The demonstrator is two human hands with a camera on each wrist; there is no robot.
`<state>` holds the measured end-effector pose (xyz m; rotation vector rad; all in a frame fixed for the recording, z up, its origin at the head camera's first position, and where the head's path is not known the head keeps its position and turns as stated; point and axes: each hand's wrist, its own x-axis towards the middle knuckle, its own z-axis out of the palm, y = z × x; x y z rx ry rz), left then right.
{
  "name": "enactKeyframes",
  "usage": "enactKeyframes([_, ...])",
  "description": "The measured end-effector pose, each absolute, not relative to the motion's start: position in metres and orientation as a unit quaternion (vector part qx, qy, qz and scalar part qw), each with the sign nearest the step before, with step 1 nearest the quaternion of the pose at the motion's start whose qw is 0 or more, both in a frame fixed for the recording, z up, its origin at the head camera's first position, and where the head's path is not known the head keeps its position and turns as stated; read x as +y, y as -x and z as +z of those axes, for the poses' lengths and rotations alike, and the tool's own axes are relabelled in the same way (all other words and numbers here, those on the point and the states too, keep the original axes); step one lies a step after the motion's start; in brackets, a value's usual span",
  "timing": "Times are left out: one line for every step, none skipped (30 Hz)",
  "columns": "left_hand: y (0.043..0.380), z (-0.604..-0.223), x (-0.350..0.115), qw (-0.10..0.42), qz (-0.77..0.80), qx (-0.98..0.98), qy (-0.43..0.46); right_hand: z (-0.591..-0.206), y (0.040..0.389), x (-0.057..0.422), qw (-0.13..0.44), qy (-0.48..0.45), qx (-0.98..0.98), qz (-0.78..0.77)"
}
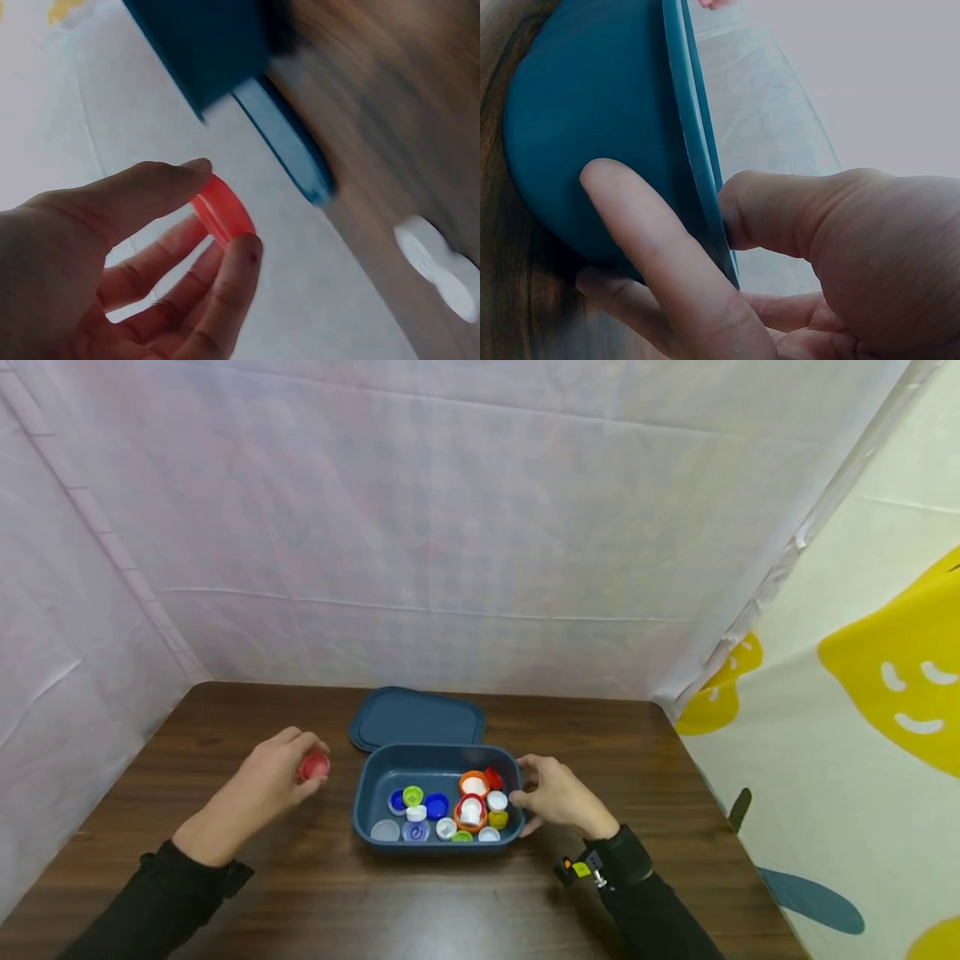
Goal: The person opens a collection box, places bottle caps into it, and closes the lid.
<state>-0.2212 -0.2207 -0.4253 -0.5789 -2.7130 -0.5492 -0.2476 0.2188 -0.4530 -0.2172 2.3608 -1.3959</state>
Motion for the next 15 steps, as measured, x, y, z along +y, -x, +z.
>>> enactKeyframes([0.222, -0.424, -0.213, 0.159, -0.197, -0.944, 0.213, -0.453, 0.248, 0.219, 0.194, 0.077, 0.842, -0.497])
enactKeyframes([0.222, -0.423, -0.205, 0.162, -0.201, -0.94, 0.224, -0.453, 0.247, 0.219, 0.195, 0.077, 0.842, -0.497])
enactKeyframes([0.222, -0.422, -0.198, 0.161, -0.205, -0.937, 0.233, -0.453, 0.247, 0.219, 0.195, 0.077, 0.841, -0.498])
enactKeyframes([0.223, -0.422, -0.191, 0.158, -0.208, -0.935, 0.24, -0.453, 0.247, 0.219, 0.195, 0.078, 0.842, -0.497])
enactKeyframes([0.223, -0.422, -0.184, 0.155, -0.21, -0.933, 0.247, -0.453, 0.248, 0.22, 0.195, 0.078, 0.842, -0.497])
enactKeyframes([0.223, -0.423, -0.176, 0.148, -0.213, -0.932, 0.251, -0.453, 0.248, 0.22, 0.195, 0.079, 0.842, -0.497])
enactKeyframes([0.223, -0.424, -0.169, 0.138, -0.216, -0.933, 0.255, -0.453, 0.248, 0.22, 0.195, 0.08, 0.841, -0.498])
enactKeyframes([0.223, -0.425, -0.163, 0.126, -0.218, -0.933, 0.257, -0.453, 0.248, 0.221, 0.195, 0.08, 0.841, -0.499])
enactKeyframes([0.223, -0.427, -0.156, 0.112, -0.223, -0.933, 0.259, -0.453, 0.248, 0.221, 0.196, 0.08, 0.84, -0.5])
enactKeyframes([0.223, -0.429, -0.15, 0.101, -0.225, -0.932, 0.266, -0.453, 0.248, 0.221, 0.196, 0.081, 0.84, -0.5])
enactKeyframes([0.222, -0.431, -0.145, 0.086, -0.229, -0.932, 0.268, -0.453, 0.248, 0.221, 0.196, 0.081, 0.84, -0.5])
enactKeyframes([0.222, -0.432, -0.14, 0.07, -0.233, -0.932, 0.27, -0.453, 0.248, 0.221, 0.197, 0.082, 0.839, -0.5])
enactKeyframes([0.221, -0.434, -0.137, 0.054, -0.239, -0.931, 0.271, -0.453, 0.249, 0.221, 0.197, 0.083, 0.839, -0.501])
enactKeyframes([0.221, -0.436, -0.134, 0.04, -0.244, -0.93, 0.27, -0.453, 0.249, 0.22, 0.198, 0.085, 0.838, -0.501])
enactKeyframes([0.221, -0.437, -0.133, 0.03, -0.249, -0.93, 0.27, -0.453, 0.249, 0.22, 0.199, 0.086, 0.838, -0.501])
